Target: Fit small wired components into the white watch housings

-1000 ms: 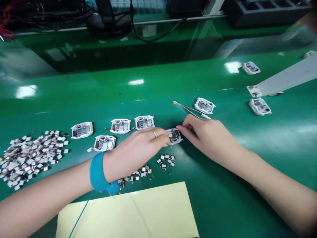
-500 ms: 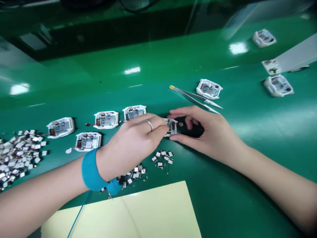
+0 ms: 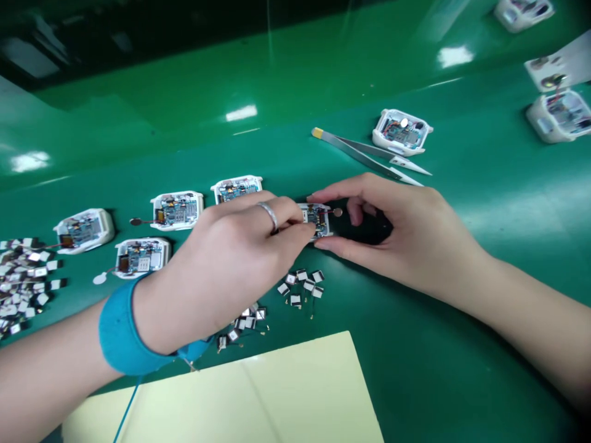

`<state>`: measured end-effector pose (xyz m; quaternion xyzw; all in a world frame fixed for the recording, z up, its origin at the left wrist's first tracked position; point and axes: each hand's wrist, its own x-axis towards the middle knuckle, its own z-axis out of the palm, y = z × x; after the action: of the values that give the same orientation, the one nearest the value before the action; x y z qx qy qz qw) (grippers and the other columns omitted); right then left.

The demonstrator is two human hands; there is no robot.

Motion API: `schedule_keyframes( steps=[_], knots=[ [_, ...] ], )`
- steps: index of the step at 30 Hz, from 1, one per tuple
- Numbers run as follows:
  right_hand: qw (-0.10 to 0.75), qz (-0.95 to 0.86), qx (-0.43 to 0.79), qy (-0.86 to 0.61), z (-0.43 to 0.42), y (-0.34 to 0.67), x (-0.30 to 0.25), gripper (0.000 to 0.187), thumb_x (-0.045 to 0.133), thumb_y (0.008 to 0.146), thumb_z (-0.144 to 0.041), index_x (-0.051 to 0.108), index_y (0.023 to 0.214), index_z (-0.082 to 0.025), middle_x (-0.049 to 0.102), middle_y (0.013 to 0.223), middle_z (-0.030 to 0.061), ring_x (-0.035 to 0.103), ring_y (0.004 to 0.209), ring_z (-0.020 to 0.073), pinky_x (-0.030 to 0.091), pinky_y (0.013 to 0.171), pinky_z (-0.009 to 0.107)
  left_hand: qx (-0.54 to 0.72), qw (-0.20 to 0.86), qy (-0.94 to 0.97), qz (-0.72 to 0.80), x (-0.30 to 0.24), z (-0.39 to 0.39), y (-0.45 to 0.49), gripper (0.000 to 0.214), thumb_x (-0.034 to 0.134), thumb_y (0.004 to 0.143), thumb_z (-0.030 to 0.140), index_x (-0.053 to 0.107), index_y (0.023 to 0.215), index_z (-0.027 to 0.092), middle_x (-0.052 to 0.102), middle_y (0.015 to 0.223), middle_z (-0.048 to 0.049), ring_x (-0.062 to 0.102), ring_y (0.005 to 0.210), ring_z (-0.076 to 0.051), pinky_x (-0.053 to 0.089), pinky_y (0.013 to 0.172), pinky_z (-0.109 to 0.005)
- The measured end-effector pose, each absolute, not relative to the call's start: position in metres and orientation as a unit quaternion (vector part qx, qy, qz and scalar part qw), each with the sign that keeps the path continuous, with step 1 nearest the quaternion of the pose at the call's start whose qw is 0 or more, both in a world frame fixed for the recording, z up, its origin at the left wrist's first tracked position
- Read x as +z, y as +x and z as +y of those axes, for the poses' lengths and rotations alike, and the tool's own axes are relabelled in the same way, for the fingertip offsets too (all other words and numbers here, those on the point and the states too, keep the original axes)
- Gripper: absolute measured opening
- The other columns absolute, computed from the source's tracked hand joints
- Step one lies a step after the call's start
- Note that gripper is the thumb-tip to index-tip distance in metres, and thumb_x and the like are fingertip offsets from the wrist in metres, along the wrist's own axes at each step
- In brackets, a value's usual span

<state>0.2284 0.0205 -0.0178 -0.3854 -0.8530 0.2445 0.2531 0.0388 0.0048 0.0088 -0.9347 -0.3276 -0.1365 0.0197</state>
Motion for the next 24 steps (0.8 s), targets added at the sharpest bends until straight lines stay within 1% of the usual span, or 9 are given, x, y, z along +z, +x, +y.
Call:
schedule_keyframes(
  steps=[4, 8, 10, 12, 15, 19, 24],
  knots=[
    [0.252, -0.861, 0.232, -0.377, 0.0207, 0.2284, -0.0173, 0.029, 0.065, 0.068, -0.025, 0.055, 0.095, -0.018, 0.060, 0.081, -0.0017, 0.057, 0.070, 0.0100, 0.047, 0.061, 0.019, -0.127, -0.003, -0.932, -0.338, 0.0085, 0.0043, 0.0385, 0.019, 0.046, 0.082, 0.015, 0.064, 0.078, 0.016, 0.063, 0.080, -0.0028, 0.058, 0.071, -0.016, 0.047, 0.056, -0.024],
    [0.247, -0.865, 0.223, -0.376, 0.0200, 0.2286, -0.0179, 0.028, 0.065, 0.069, -0.027, 0.054, 0.094, -0.023, 0.060, 0.082, -0.0028, 0.059, 0.072, 0.0116, 0.050, 0.064, 0.022, -0.146, -0.031, -0.921, -0.360, 0.0068, 0.0047, 0.0386, 0.018, 0.047, 0.082, 0.015, 0.064, 0.078, 0.017, 0.062, 0.078, -0.0016, 0.058, 0.070, -0.014, 0.046, 0.056, -0.022],
    [0.248, -0.868, 0.217, -0.371, 0.0202, 0.2291, -0.0186, 0.028, 0.064, 0.069, -0.027, 0.054, 0.095, -0.023, 0.060, 0.083, -0.0029, 0.058, 0.073, 0.0110, 0.050, 0.064, 0.022, -0.152, -0.034, -0.917, -0.366, 0.0056, 0.0050, 0.0391, 0.017, 0.047, 0.082, 0.016, 0.064, 0.078, 0.018, 0.062, 0.078, -0.0009, 0.058, 0.070, -0.013, 0.045, 0.056, -0.022],
    [0.252, -0.871, 0.211, -0.364, 0.0207, 0.2295, -0.0192, 0.029, 0.065, 0.069, -0.027, 0.054, 0.095, -0.020, 0.060, 0.083, -0.0027, 0.058, 0.073, 0.0096, 0.050, 0.063, 0.020, -0.155, -0.030, -0.916, -0.369, 0.0047, 0.0051, 0.0396, 0.017, 0.047, 0.082, 0.017, 0.064, 0.078, 0.019, 0.062, 0.078, -0.0010, 0.058, 0.071, -0.014, 0.045, 0.056, -0.023],
    [0.251, -0.876, 0.201, -0.361, 0.0215, 0.2298, -0.0193, 0.028, 0.065, 0.069, -0.026, 0.055, 0.094, -0.017, 0.059, 0.081, -0.0030, 0.056, 0.071, 0.0069, 0.048, 0.062, 0.016, -0.157, -0.026, -0.915, -0.370, 0.0038, 0.0050, 0.0402, 0.017, 0.047, 0.082, 0.018, 0.064, 0.078, 0.018, 0.061, 0.078, -0.0017, 0.057, 0.069, -0.013, 0.043, 0.054, -0.024],
    [0.246, -0.877, 0.199, -0.361, 0.0211, 0.2299, -0.0187, 0.026, 0.064, 0.069, -0.025, 0.056, 0.092, -0.017, 0.058, 0.079, -0.0040, 0.055, 0.067, 0.0052, 0.047, 0.058, 0.015, -0.155, -0.038, -0.915, -0.370, 0.0021, 0.0057, 0.0410, 0.019, 0.045, 0.083, 0.018, 0.063, 0.076, 0.017, 0.060, 0.078, -0.0015, 0.054, 0.066, -0.012, 0.041, 0.053, -0.023],
    [0.238, -0.872, 0.204, -0.375, 0.0200, 0.2301, -0.0184, 0.024, 0.063, 0.070, -0.027, 0.055, 0.092, -0.022, 0.057, 0.079, -0.0055, 0.055, 0.068, 0.0062, 0.048, 0.059, 0.017, -0.163, -0.043, -0.916, -0.365, -0.0001, 0.0069, 0.0416, 0.017, 0.046, 0.082, 0.018, 0.062, 0.075, 0.017, 0.060, 0.078, -0.0019, 0.053, 0.067, -0.012, 0.041, 0.055, -0.024]
  ],
)
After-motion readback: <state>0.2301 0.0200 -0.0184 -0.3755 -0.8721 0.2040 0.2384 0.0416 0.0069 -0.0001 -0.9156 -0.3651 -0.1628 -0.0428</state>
